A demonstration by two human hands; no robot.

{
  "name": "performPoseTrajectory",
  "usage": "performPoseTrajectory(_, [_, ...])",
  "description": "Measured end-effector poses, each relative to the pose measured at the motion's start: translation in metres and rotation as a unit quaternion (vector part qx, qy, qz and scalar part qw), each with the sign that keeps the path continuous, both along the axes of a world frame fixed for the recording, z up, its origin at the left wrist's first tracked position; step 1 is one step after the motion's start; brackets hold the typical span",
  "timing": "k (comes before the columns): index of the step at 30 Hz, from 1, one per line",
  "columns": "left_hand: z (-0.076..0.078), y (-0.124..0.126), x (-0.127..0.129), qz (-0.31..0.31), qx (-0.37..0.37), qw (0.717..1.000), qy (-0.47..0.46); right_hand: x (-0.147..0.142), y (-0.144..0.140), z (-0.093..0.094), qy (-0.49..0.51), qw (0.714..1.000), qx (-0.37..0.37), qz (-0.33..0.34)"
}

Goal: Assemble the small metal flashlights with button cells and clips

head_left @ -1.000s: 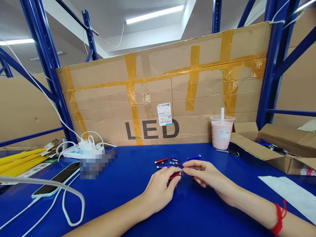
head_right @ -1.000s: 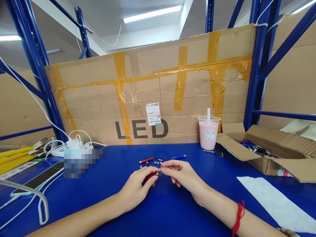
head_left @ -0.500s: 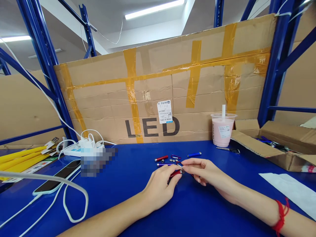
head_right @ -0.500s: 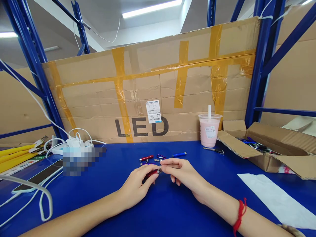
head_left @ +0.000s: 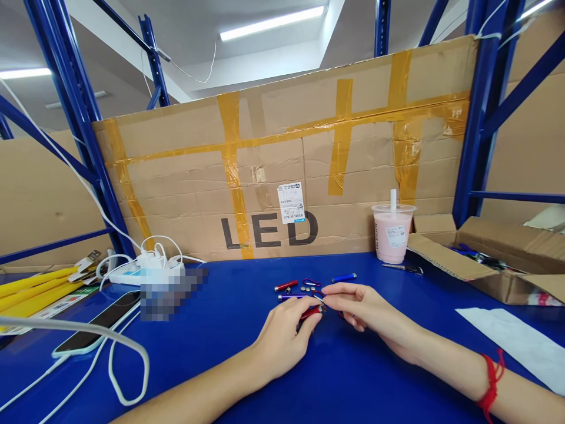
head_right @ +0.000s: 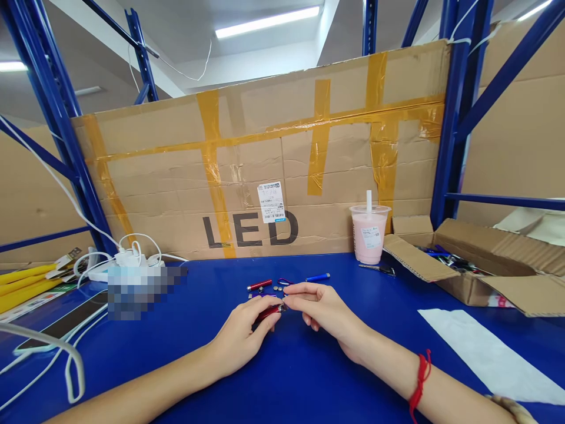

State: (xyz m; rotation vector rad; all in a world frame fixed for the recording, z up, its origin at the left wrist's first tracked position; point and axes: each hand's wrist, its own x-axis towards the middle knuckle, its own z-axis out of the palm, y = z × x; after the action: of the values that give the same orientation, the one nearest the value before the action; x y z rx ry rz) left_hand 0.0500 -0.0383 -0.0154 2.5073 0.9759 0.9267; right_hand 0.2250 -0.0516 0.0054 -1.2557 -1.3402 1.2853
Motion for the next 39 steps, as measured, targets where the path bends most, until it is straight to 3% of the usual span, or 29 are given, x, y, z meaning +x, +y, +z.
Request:
performPoseTrajectory(16, [0.001, 0.0, 0.0, -0.008, 0.011, 1.0, 0.009, -0.003, -0.004, 0.004, -0.003, 1.0, -0.016, -0.01])
performPoseTrajectory(27, [0.001, -0.003, -0.002, 0.005, 0.007, 1.0, 0.021, 0.002, 0.006, -0.007, -0.04, 0.999, -0.002, 0.002])
performPoseTrajectory(39, [0.001, -0.003, -0.001, 0.003, 0.006, 1.0, 0.003, -0.003, 0.008, -0.006, -0.031, 0.999, -0.018, 0.003])
